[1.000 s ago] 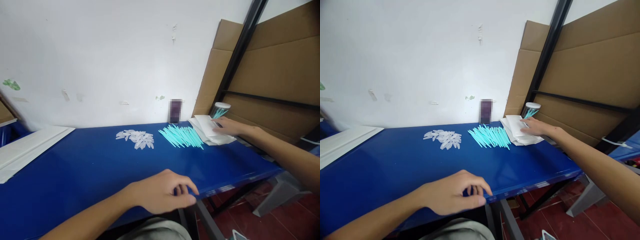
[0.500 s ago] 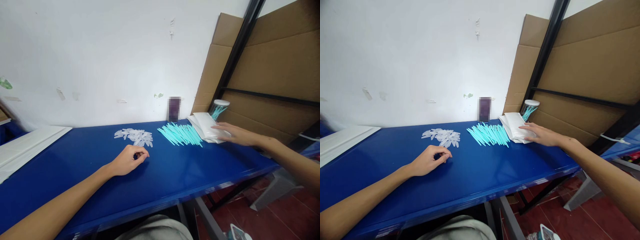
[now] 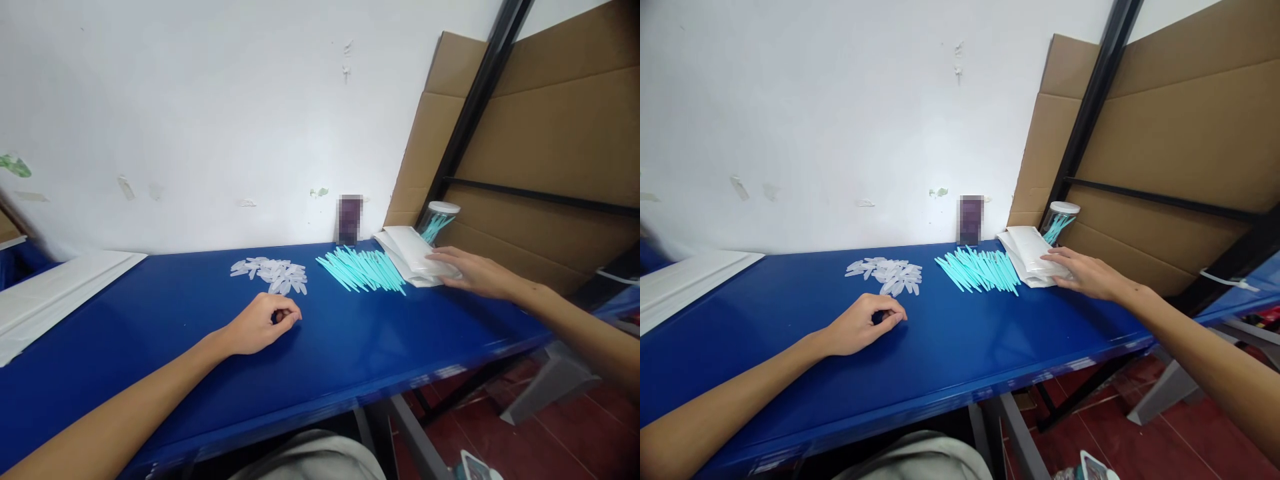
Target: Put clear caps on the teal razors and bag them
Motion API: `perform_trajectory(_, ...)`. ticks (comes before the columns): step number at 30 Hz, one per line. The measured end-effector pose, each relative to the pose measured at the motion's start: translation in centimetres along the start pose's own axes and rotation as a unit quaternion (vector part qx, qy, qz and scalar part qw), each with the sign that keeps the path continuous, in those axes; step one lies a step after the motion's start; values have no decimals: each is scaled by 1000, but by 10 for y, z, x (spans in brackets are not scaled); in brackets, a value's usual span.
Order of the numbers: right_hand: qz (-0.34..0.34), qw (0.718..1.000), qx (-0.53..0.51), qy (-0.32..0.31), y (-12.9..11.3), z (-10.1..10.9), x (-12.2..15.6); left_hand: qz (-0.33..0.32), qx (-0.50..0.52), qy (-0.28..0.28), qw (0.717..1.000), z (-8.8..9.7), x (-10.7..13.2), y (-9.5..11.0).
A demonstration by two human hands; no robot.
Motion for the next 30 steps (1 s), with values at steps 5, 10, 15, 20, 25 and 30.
perform_trajectory(5,13,1000,2,-6,-2,-4,-7,-9,-1,3,1000,-1,1,2)
perform_trajectory(10,11,999,-14,-42,3,-9,-11,-11,-7,-4,1000,-1,1,1)
perform_trajectory(15,7,998,-16,-56,-2,-3,-11,-10,-8,-5,1000,-1,2,2)
perform_trajectory(20,22,999,49,-6,-15,3,-14,-13,-4,-4,1000,-2,2,2)
perform_trajectory(25,21,996,78,47,-23,-6,-27,-15,-6,-3,1000,-3,2,2)
perform_trajectory(30,24,998,41,50,-25,-19,-36,-18,-17,-4,1000,-5,3,4)
Point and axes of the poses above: each hand's wrist, its own x-axis away from the middle knuckle, its own z-axis out of the back of the hand, y = z × x, the point moved 7 cm from there along -x, towards the middle knuckle, and after that the axes turned 3 degrees about z, right-handed, at the moved point
